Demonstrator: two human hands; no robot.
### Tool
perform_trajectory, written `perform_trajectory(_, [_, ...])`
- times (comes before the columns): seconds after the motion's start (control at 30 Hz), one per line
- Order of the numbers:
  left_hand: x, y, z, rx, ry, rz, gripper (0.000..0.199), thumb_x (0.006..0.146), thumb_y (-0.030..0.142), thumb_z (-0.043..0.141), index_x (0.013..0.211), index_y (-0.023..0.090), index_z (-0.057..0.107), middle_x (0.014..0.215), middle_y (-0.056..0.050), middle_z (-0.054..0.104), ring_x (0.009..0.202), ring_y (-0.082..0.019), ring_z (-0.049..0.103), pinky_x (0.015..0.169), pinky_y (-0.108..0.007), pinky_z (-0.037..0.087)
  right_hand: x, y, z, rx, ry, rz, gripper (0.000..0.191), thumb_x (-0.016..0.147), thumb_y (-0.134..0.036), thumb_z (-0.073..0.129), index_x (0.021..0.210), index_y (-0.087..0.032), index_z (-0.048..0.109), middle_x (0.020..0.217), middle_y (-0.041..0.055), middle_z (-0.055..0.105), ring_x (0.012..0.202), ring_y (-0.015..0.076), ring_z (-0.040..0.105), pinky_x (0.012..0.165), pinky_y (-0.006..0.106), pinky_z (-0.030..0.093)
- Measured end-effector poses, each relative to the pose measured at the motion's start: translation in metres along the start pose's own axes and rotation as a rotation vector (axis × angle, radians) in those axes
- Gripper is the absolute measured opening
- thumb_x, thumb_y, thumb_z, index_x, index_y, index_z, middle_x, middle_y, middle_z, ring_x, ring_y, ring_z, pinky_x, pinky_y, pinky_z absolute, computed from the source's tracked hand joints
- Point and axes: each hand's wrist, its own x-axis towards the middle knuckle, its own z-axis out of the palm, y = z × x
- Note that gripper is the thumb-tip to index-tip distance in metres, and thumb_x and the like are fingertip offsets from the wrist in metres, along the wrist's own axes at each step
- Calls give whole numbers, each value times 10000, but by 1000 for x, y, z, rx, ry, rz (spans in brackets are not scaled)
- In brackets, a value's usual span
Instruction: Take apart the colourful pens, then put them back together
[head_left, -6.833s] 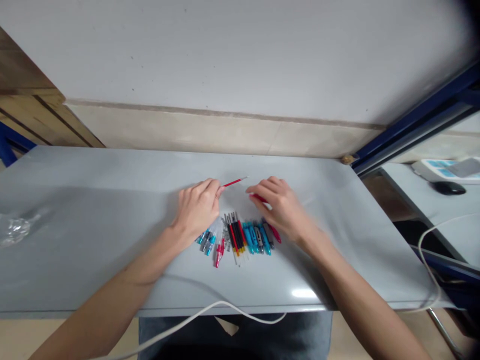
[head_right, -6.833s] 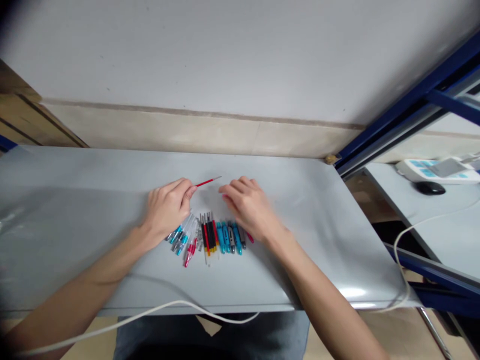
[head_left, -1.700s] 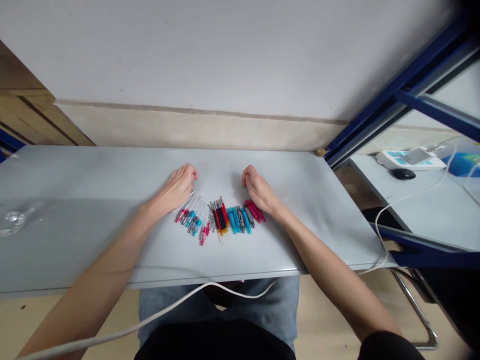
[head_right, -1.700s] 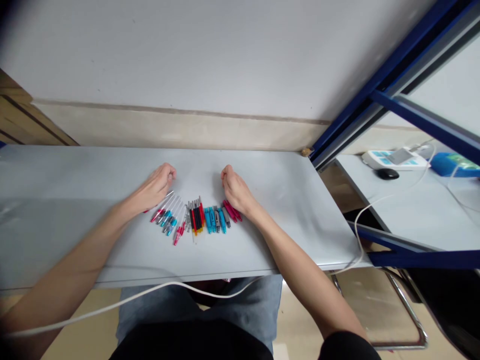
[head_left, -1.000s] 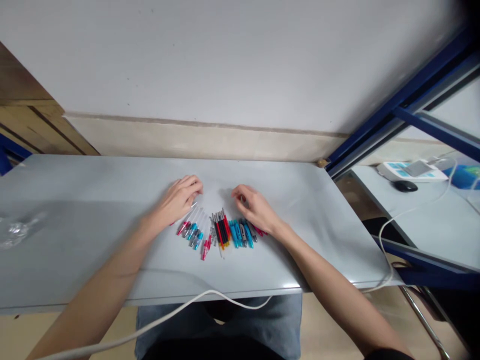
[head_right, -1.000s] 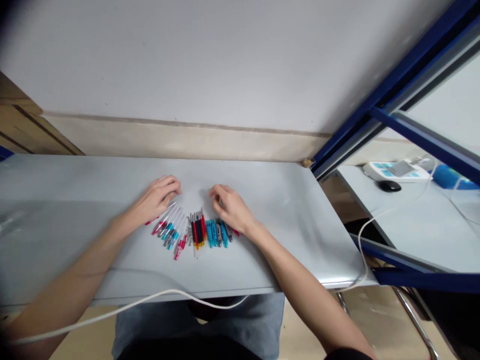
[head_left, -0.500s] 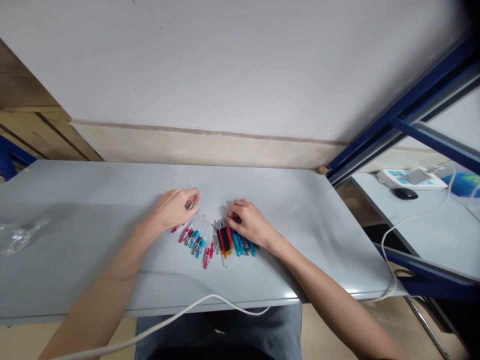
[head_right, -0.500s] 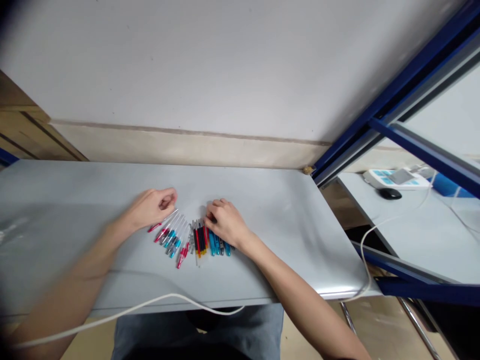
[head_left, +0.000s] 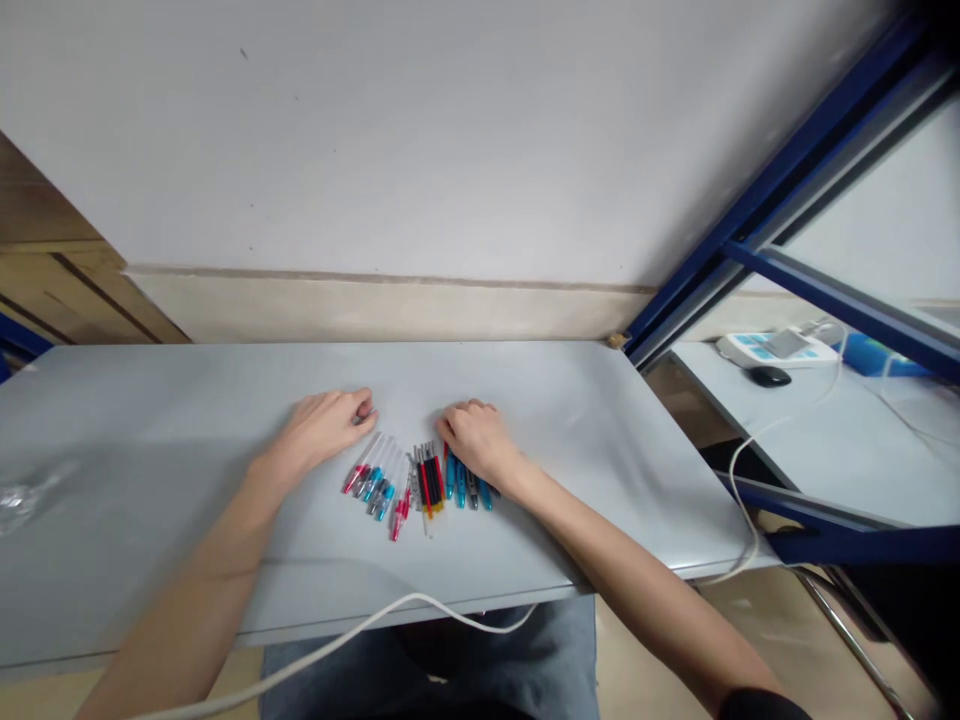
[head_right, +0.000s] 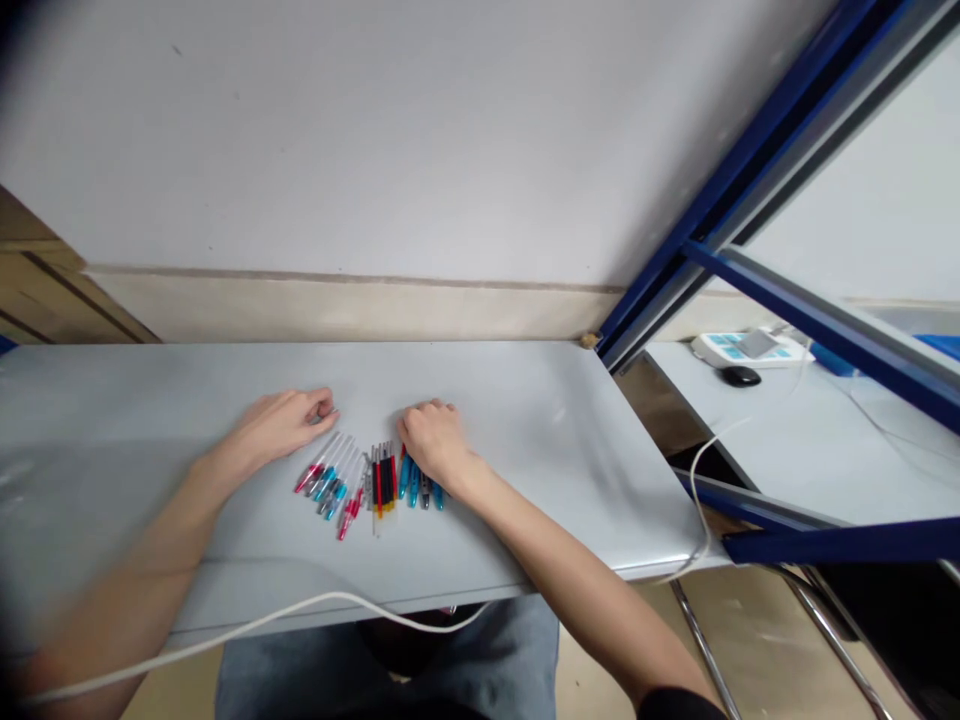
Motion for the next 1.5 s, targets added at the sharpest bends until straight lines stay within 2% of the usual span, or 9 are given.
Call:
perform_trajectory(0.2, [4,10,5,-38,108,-5,271,953,419,415,832,243,581,734,-27,678,691,-223,628,600,-307,283,19,3,-4,7,-89,15,351,994,-190,438,934,-131,778,985,170,773,879,244,704,743,311,441])
perform_trajectory(0.4, [13,13,4,-228,147,-93,284,947,444,468,847,235,633,624,14,667,623,-188,617,626,-282,351,19,9,3,43,-4,44,295,924,-188,506,880,-128,792,910,178,777,777,217,703,634,297,359])
perform_trajectory(0.6, [25,43,-2,-257,229,17,287,1004,415,437,985,233,658,760,-4,741,683,-183,667,635,-273,366,17,14,2,94,69,59,277,893,-199,538,823,-142,800,816,168,770,647,158,647,570,301,286])
perform_trajectory(0.73, [27,55,6,-258,352,31,267,1016,427,470,989,235,653,778,0,747,696,-173,683,632,-264,378,18,22,-1,230,144,61,268,873,-204,559,738,-145,783,630,78,695,510,99,445,537,285,256])
perform_trajectory(0.9, [21,48,14,-173,341,78,300,1061,425,415,1076,231,643,872,-36,775,759,-194,713,646,-270,398,19,29,1,630,259,165,280,772,-189,602,497,-153,641,451,-64,366,547,106,185,503,280,196])
perform_trajectory(1.03, [20,47,15,-152,365,163,276,1076,376,397,1086,217,622,932,-59,765,818,-209,710,685,-286,428,21,32,5,894,326,187,349,766,-266,590,435,-174,526,462,-63,268,510,86,238,489,271,198])
perform_trajectory(1.27, [18,52,19,-192,392,397,191,1059,176,379,1126,208,555,1016,-70,719,925,-215,673,816,-343,482,22,34,1,1198,464,238,289,832,-412,581,711,-161,657,569,-24,525,493,101,400,485,244,321])
perform_trajectory(1.4, [15,53,17,-208,364,433,208,1038,126,379,1128,207,548,1018,-74,711,930,-224,663,814,-364,491,21,34,1,1613,522,246,268,817,-426,657,776,-162,683,638,14,630,469,102,468,424,236,294])
perform_trajectory(1.5, [15,53,18,-209,349,434,223,1021,97,389,1133,204,549,1034,-75,709,925,-226,653,821,-376,494,21,33,3,1659,559,227,258,817,-419,684,787,-163,688,722,53,693,540,127,566,442,236,356])
